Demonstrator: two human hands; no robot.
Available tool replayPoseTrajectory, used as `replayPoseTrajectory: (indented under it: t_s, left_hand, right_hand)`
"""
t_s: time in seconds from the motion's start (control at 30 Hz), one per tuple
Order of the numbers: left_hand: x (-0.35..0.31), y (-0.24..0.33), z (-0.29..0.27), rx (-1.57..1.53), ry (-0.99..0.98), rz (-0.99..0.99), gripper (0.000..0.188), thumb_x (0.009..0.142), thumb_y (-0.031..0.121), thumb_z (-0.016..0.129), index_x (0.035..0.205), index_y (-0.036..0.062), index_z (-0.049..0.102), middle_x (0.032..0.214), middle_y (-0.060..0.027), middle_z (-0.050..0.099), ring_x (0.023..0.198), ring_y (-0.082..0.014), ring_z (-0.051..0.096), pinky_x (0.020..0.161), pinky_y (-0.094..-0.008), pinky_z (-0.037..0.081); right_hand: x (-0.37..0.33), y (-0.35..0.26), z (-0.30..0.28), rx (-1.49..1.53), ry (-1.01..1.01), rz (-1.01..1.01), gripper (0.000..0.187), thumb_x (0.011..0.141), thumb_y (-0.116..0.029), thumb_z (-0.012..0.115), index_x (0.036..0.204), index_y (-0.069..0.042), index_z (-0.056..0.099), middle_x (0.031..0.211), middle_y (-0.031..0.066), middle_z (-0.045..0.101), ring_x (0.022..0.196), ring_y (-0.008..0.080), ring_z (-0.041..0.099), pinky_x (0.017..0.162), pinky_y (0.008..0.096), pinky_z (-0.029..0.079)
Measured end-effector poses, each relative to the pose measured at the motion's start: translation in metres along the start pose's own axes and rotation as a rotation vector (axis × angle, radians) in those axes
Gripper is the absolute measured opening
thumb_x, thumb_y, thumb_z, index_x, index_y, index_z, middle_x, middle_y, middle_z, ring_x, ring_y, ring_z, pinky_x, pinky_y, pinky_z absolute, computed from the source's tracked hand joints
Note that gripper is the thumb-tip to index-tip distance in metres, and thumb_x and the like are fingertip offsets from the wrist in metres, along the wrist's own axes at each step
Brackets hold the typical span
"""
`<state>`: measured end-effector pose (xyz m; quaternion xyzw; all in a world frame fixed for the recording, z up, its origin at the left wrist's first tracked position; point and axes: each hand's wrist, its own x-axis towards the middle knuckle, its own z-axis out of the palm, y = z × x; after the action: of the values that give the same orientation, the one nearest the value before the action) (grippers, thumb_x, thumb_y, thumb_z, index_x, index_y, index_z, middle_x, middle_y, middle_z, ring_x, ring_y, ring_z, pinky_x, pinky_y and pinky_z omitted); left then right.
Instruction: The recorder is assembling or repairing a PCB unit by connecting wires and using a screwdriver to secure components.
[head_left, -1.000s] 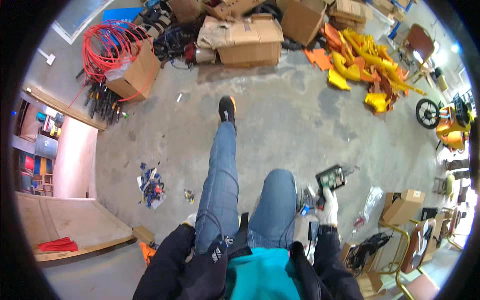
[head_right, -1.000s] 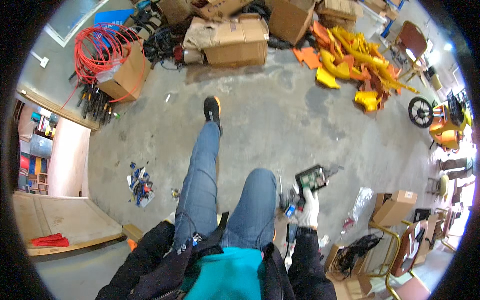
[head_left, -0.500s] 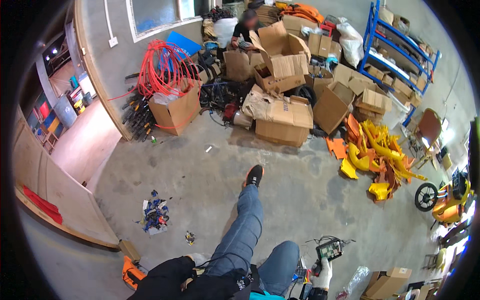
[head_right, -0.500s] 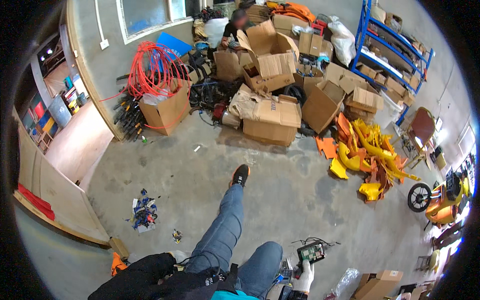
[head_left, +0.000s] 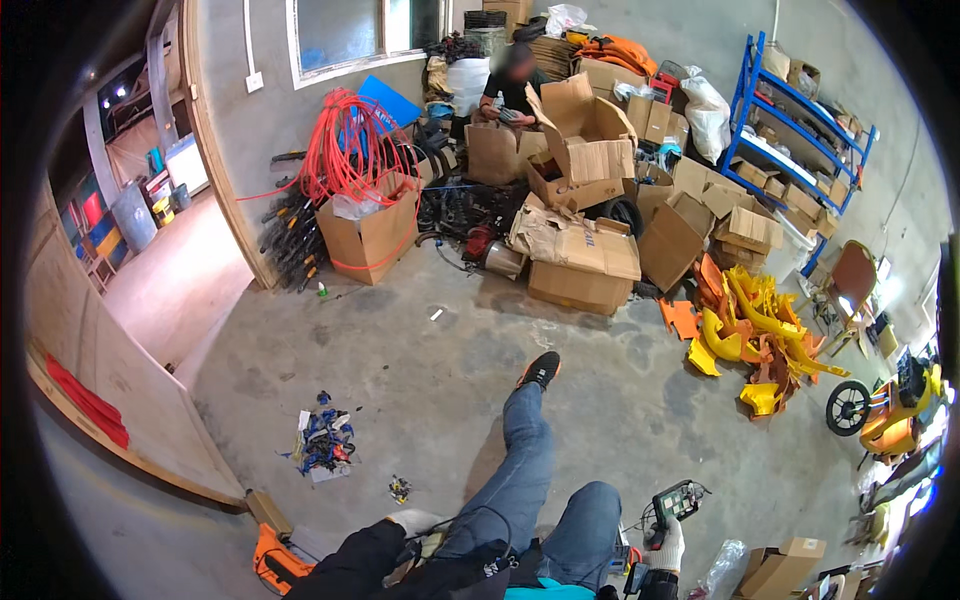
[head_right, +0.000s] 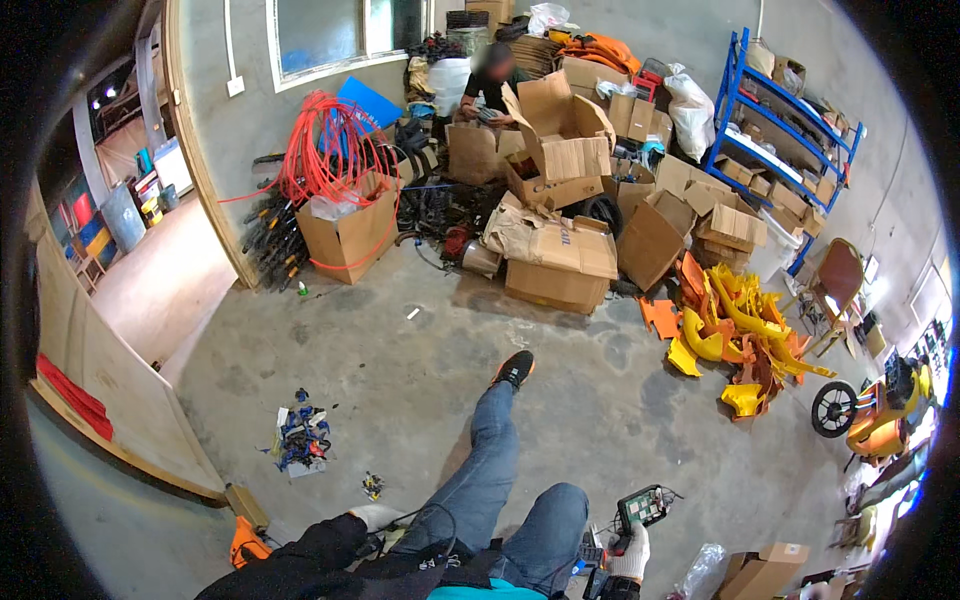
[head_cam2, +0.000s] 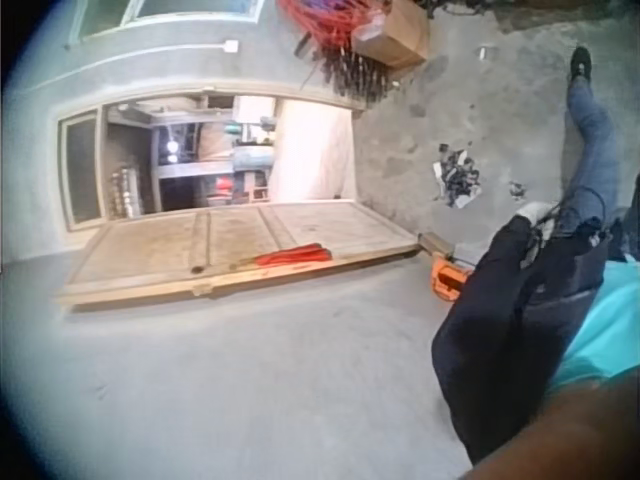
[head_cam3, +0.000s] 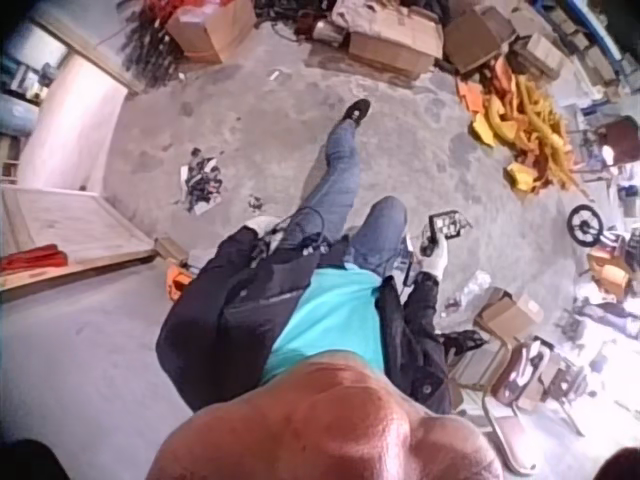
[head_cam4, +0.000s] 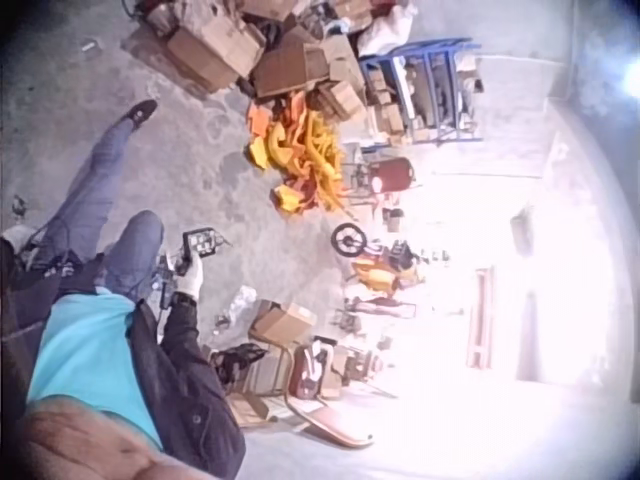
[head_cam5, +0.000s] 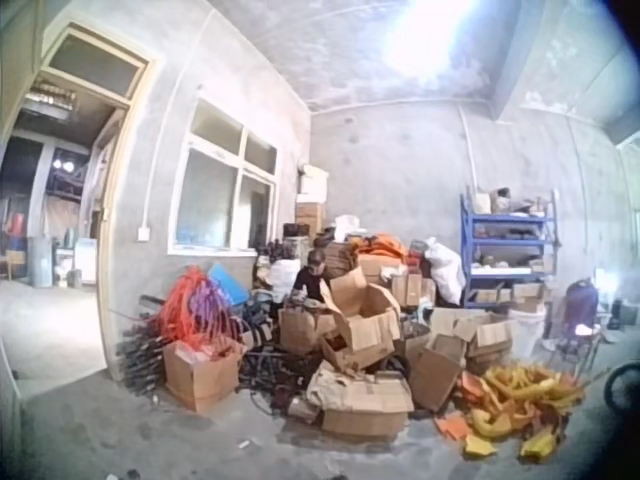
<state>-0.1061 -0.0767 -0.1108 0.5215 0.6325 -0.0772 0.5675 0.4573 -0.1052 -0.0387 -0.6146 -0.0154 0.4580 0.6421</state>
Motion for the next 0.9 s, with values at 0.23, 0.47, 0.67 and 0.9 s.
replayPoseTrajectory:
  t_s: [0.23, 0.47, 0.67, 0.9]
  left_hand:
    - [-0.012, -0.037, 0.004, -0.531, -0.130, 0.048, 0.045, 0.088, 0.041, 0.083, 0.111, 0.0034, 0.079, 0.092, -0.0048, 0.078, 0.076, -0.0157, 0.068, 0.067, -0.0330, 0.051]
    - [0.004, 0.001, 0.004, -0.348, -0.140, 0.446, 0.025, 0.098, 0.018, 0.063, 0.120, 0.0097, 0.073, 0.086, -0.0029, 0.074, 0.068, -0.0170, 0.069, 0.062, -0.0336, 0.053]
    - [0.041, 0.069, 0.002, -0.113, -0.254, 0.383, 0.027, 0.097, 0.021, 0.062, 0.119, 0.0091, 0.073, 0.085, -0.0048, 0.074, 0.068, -0.0184, 0.069, 0.062, -0.0347, 0.053]
    - [0.054, 0.095, -0.023, 0.007, -0.349, 0.396, 0.030, 0.095, 0.025, 0.062, 0.118, 0.0085, 0.073, 0.084, -0.0069, 0.073, 0.068, -0.0201, 0.069, 0.062, -0.0360, 0.053]
  right_hand:
    - [-0.021, 0.005, 0.000, 0.031, -0.029, -0.012, 0.023, 0.098, -0.032, 0.067, 0.093, -0.010, 0.065, 0.075, 0.0035, 0.063, 0.058, 0.0172, 0.059, 0.050, 0.0312, 0.045]
    - [-0.046, -0.015, -0.009, -1.383, -0.118, -0.931, 0.047, 0.071, -0.008, 0.076, 0.117, -0.006, 0.067, 0.102, 0.0162, 0.068, 0.095, 0.0366, 0.067, 0.083, 0.0414, 0.053]
    - [-0.047, -0.016, 0.021, -0.224, -0.005, -0.060, 0.028, 0.090, -0.012, 0.069, 0.118, -0.006, 0.069, 0.105, 0.0103, 0.068, 0.096, 0.0229, 0.067, 0.084, 0.0328, 0.056]
    - [-0.079, -0.018, 0.023, -0.674, 0.103, -0.427, 0.030, 0.098, -0.022, 0.063, 0.117, 0.002, 0.069, 0.103, 0.0090, 0.068, 0.092, 0.0179, 0.067, 0.081, 0.0320, 0.055]
